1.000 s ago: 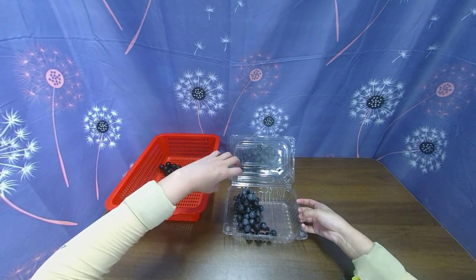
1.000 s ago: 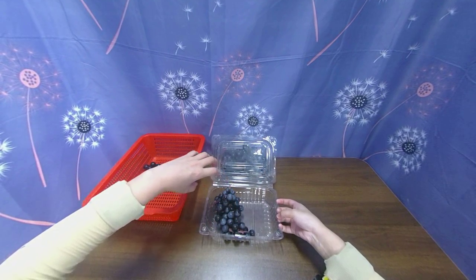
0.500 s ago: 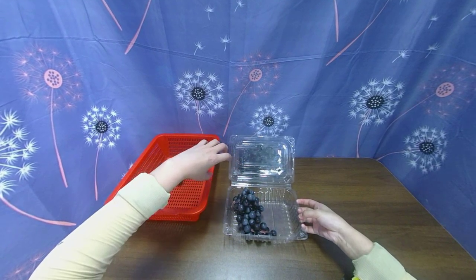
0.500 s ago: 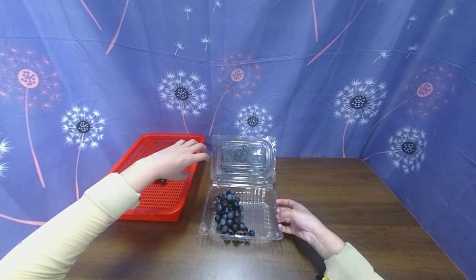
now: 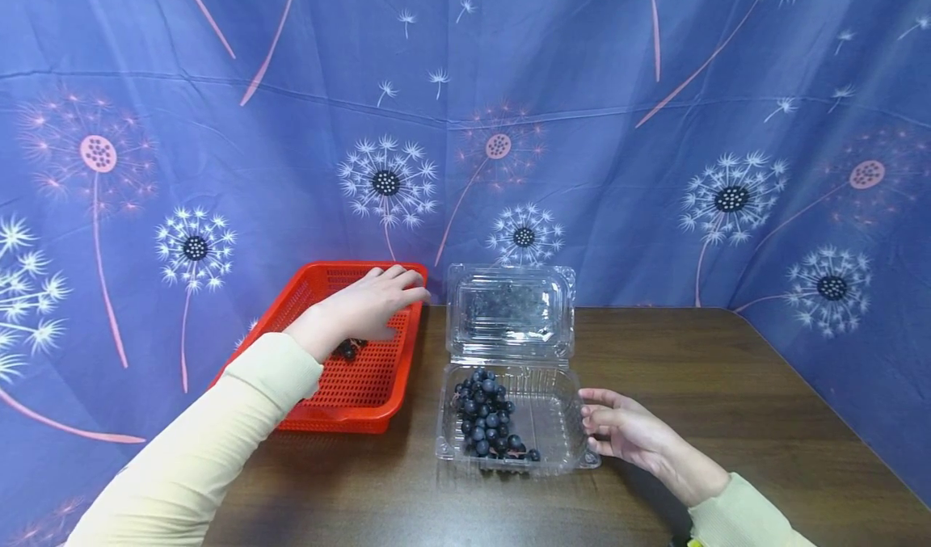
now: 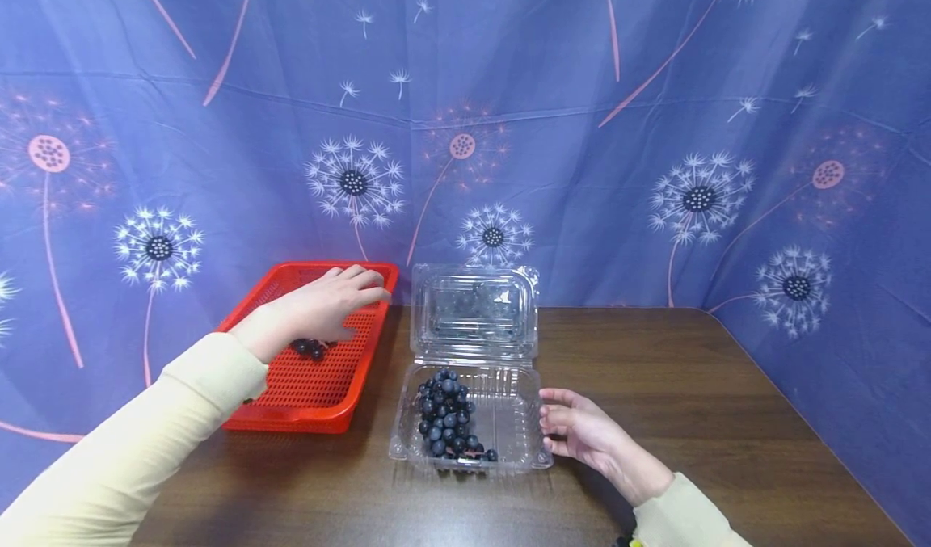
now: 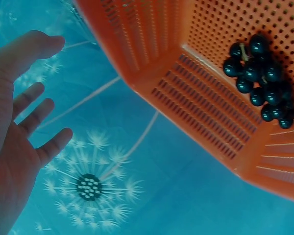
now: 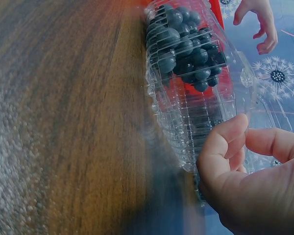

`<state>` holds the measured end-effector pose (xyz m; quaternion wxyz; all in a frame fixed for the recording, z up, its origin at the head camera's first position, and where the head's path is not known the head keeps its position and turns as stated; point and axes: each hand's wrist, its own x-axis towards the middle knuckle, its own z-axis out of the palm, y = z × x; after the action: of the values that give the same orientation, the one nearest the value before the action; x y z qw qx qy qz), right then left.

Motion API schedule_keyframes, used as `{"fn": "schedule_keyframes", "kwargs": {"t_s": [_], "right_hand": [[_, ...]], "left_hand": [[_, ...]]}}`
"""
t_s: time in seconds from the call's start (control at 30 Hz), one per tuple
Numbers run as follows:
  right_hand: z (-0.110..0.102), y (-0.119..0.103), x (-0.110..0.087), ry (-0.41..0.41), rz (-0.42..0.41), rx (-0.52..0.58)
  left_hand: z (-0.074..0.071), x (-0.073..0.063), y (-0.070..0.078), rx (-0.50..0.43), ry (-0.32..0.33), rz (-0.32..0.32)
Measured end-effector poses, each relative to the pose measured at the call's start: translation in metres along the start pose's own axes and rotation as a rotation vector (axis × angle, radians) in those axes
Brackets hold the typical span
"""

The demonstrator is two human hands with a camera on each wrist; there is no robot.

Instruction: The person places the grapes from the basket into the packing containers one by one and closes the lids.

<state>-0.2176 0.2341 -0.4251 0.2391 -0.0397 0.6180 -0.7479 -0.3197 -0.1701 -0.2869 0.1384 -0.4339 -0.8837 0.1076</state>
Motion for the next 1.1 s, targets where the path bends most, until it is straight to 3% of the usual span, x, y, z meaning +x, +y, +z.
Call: {"fn": "schedule_keyframes", "kwargs": {"t_s": [0.53, 1.1], "right_hand": [[0.001, -0.001, 0.0, 0.001, 0.006, -0.01], [0.001, -0.001, -0.001, -0.021, 0.0, 0.009]], "left_hand": [[0.024, -0.009, -0.033, -0.091, -0.04, -0.134], [0.05, -0.015, -0.052, -0.128, -0.116, -0.233]]}}
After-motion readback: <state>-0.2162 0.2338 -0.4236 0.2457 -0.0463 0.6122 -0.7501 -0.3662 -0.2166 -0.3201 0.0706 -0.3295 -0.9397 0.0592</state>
